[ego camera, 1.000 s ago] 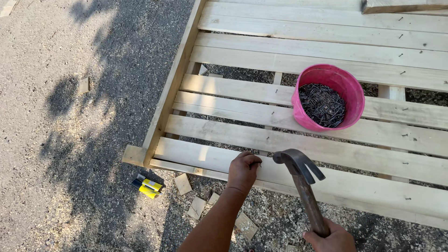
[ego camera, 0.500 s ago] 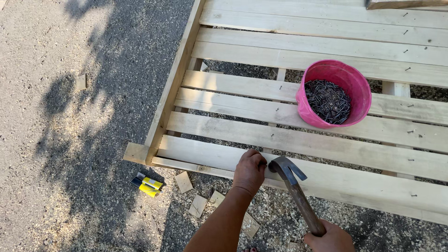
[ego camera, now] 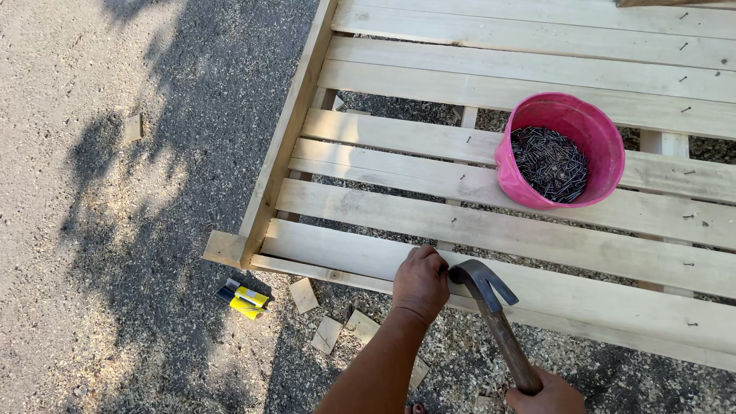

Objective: The person hammers nails into a wooden slat frame laid on the ground. They repeatedly take nails from a pink bucket, position a nail on a slat, and drive it in with a claw hammer, working along the frame.

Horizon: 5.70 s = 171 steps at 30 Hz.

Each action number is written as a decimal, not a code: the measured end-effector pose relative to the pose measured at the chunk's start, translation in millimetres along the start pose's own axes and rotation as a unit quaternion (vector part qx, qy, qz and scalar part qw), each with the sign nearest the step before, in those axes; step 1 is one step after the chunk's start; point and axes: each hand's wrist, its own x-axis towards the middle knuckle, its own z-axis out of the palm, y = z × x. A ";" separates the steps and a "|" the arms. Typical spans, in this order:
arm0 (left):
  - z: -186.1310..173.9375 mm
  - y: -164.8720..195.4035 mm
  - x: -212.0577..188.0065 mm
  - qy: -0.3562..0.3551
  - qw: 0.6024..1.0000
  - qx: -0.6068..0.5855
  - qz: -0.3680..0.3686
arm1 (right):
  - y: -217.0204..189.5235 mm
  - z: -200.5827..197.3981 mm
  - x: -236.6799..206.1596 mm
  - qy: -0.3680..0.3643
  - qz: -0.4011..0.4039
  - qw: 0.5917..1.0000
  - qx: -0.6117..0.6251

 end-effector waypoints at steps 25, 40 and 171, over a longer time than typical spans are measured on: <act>4.7 1.1 13.2 -0.061 0.995 0.080 0.014 | 9.0 3.2 4.3 -0.077 -0.024 0.961 0.266; 3.1 2.6 14.7 -0.042 0.997 0.051 0.028 | 0.4 -18.9 11.3 -0.112 -0.009 0.966 0.231; -11.1 -0.9 9.7 0.070 0.985 -0.159 -0.025 | -11.8 -3.3 -11.9 0.058 0.012 0.998 -0.003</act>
